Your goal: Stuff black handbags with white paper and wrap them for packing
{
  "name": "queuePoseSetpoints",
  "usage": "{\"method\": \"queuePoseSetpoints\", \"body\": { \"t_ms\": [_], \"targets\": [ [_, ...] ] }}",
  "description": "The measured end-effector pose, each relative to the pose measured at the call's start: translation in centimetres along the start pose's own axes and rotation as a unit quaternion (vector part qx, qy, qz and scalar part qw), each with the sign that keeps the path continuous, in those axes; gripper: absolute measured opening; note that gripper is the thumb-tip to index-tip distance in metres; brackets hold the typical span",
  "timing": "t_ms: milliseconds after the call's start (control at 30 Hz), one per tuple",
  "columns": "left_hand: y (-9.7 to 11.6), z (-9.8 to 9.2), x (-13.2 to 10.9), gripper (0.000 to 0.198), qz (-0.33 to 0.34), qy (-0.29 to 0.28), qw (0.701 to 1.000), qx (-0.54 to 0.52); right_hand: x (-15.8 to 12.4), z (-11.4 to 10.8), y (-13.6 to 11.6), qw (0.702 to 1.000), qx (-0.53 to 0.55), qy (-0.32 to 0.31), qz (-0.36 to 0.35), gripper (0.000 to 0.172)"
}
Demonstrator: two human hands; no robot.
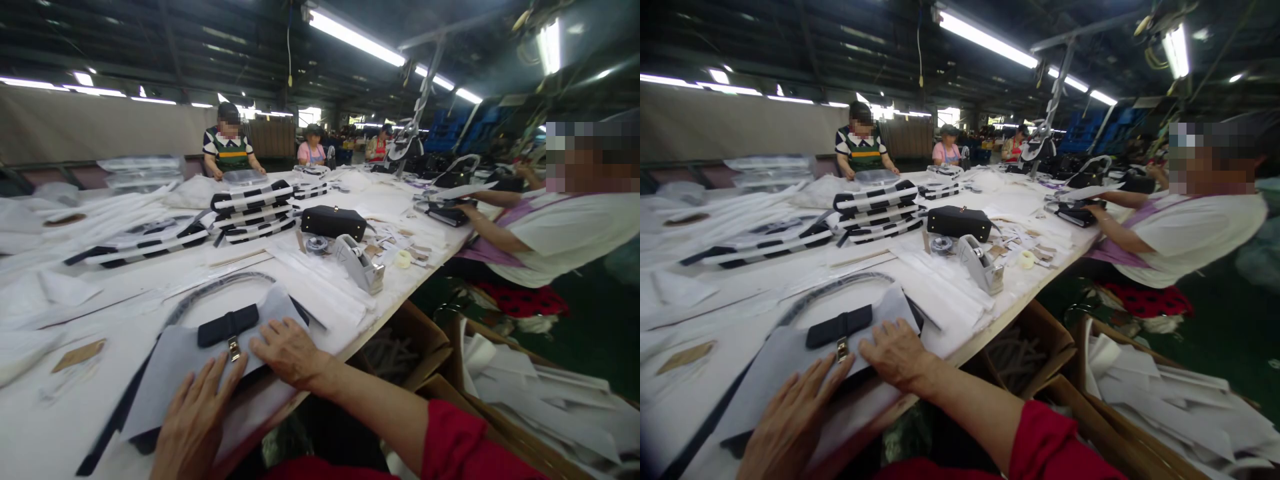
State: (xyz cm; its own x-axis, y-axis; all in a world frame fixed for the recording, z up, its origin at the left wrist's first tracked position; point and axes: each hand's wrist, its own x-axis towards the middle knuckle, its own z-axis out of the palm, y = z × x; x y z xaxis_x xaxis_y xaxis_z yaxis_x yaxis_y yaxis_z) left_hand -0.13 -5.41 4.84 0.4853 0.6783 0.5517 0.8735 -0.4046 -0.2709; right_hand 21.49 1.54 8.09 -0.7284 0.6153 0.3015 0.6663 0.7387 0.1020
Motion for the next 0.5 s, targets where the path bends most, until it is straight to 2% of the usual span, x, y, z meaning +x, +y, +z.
{"method": "queuePoseSetpoints", "body": {
  "t_ms": [200,300,433,500],
  "targets": [
    [0.3,-2.1,2.7,0.061,0.017,-0.041,0.998,0.037,0.4,0.2,0.5,1.000,0.014,0.004,-0.002,0.021],
    [0.5,-2.7,3.9,0.054,0.047,-0.039,0.997,0.036,0.1,0.5,0.3,1.000,0.008,0.016,0.004,0.022],
    [0.6,-1.8,3.3,0.045,0.052,-0.005,0.998,0.026,-0.2,1.2,0.2,0.999,0.004,0.047,0.025,0.025],
    [0.6,-1.2,2.6,0.049,0.042,0.001,0.999,0.018,-0.4,1.4,0.3,0.998,0.011,0.063,0.028,0.028]
  ]
}}
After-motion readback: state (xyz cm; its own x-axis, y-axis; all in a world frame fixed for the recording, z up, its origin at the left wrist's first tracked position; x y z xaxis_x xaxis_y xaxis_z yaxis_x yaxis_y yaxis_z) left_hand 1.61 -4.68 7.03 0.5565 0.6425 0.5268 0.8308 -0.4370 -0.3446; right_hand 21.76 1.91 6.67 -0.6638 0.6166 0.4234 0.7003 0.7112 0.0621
